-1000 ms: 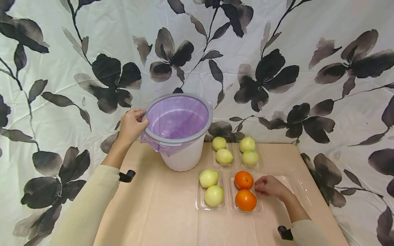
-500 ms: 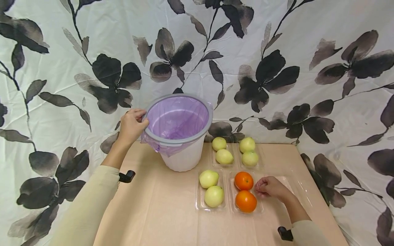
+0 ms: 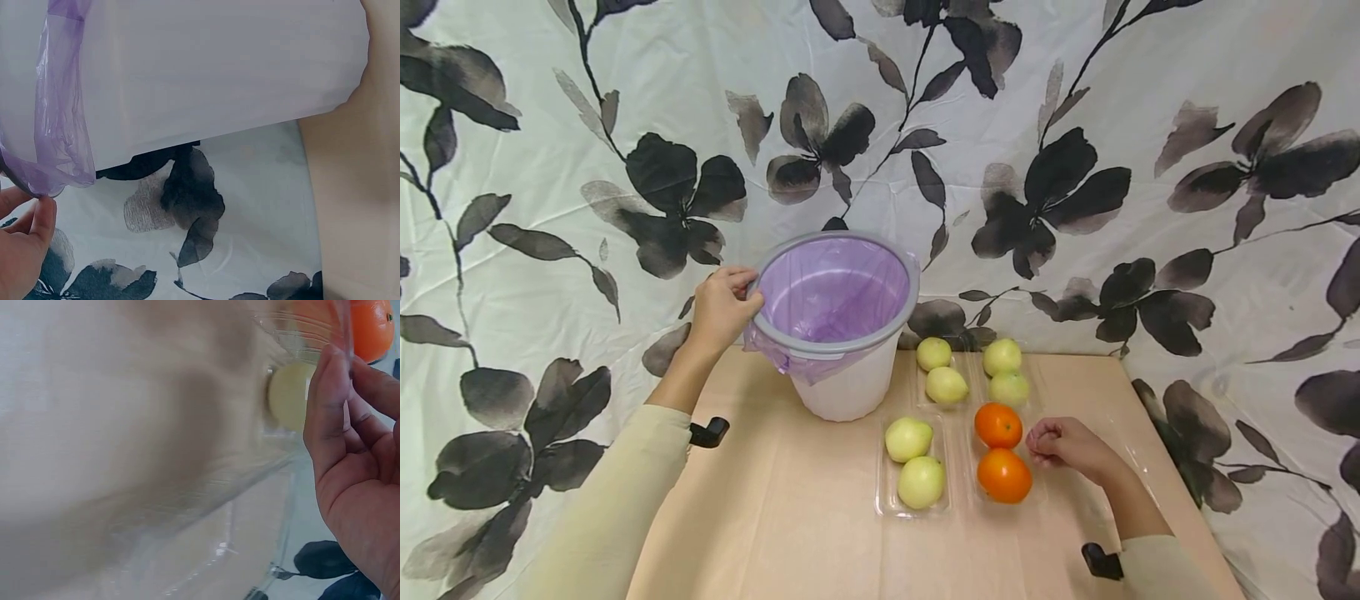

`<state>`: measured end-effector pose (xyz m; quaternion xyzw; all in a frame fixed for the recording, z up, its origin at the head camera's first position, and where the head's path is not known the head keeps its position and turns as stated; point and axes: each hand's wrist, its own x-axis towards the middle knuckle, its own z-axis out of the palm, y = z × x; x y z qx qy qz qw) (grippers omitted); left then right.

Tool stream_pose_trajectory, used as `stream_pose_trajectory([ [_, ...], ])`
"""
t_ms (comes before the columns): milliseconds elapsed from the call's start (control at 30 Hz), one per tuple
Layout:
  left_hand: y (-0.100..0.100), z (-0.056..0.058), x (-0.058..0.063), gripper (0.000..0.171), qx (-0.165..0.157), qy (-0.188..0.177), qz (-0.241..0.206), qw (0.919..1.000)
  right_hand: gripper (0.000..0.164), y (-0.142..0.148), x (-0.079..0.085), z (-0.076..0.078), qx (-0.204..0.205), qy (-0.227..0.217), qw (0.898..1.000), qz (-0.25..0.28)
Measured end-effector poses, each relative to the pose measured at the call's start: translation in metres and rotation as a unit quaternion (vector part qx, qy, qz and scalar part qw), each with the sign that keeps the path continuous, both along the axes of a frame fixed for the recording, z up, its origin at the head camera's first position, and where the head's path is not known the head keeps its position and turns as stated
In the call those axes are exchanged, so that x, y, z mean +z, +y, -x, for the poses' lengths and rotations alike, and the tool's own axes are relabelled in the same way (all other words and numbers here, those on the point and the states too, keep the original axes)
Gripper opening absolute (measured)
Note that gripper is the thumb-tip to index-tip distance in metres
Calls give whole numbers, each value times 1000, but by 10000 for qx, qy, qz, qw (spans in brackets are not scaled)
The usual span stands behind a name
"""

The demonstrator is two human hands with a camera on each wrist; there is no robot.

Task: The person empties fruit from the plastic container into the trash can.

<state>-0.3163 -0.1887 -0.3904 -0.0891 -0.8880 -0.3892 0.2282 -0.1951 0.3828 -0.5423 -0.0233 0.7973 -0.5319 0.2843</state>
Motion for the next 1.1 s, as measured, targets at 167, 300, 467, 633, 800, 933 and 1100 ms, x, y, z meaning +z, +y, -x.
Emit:
stream_pose_trajectory([
  [167,1,-2,0,38,-1,22,8,10000,23,1,13,6,-85,83,9999,-51],
  [300,1,-3,0,38,-17,-1,-23,10000,25,2,22,12,-116,144,9998,-68],
  [467,1,-4,1,37,1,25,-15,10000,27,1,35,21,-101,230,9997,-18],
  [633,2,-4,0,37,-4,48,31,10000,27,-1,47,27,-126,284,9995,68],
  [800,3,-4,0,37,-23,37,23,10000,25,-5,63,33,-197,344,9992,98],
  [933,3,-3,0,37,5,30,17,10000,19,-9,78,41,-410,407,9979,297],
  [1100,2,-2,-1,37,39,97,53,9999,11,-18,104,50,-667,459,9952,552],
])
